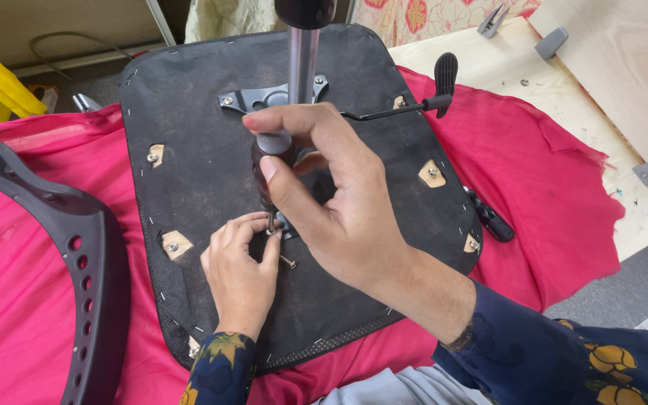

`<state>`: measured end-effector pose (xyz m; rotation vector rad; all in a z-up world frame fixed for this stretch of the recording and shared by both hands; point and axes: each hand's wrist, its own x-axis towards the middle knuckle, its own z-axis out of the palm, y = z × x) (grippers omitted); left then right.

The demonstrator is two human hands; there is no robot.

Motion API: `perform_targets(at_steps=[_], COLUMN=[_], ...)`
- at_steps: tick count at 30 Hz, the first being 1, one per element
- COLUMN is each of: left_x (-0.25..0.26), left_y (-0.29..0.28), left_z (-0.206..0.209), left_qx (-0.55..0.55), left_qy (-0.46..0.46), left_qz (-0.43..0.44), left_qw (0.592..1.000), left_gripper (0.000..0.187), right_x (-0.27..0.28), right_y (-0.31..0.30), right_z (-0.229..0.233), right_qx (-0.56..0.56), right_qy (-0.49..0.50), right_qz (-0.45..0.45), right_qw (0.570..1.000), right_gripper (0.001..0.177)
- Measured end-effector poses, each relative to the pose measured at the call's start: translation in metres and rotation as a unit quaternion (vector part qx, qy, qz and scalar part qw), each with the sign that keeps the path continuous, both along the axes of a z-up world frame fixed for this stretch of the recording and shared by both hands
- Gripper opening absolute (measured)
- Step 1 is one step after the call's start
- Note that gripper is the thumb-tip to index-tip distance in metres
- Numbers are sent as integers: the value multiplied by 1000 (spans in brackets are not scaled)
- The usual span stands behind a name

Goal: The person uses a screwdriver to remove screws from the underside of an office chair seat, detaching the metal mounting plate. The removed screws are placed on the red cloth covering the work surface.

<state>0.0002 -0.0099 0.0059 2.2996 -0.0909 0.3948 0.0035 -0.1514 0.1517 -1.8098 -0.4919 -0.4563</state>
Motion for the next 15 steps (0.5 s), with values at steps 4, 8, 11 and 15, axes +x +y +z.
perform_targets(at_steps=[4,8,11,15], left_x=[0,-1,-1,-1], left_y=[0,0,0,0], left_z=[1,1,0,1], left_qx=[12,7,3,-7], left_qy=[-10,-17,-22,-15], left_qz=[-4,-4,-4,1], left_qw=[1000,1000,1000,1000], left_gripper=[15,16,16,22], right_x=[1,0,2,3], right_y=[4,9,10,6], right_z=[6,10,9,5], right_qx=[30,-46,-62,-18], right_qy=[51,-42,-64,-31], right_qz=[11,-39,-59,-1], right_qw=[998,997,994,999], right_gripper=[25,23,19,14])
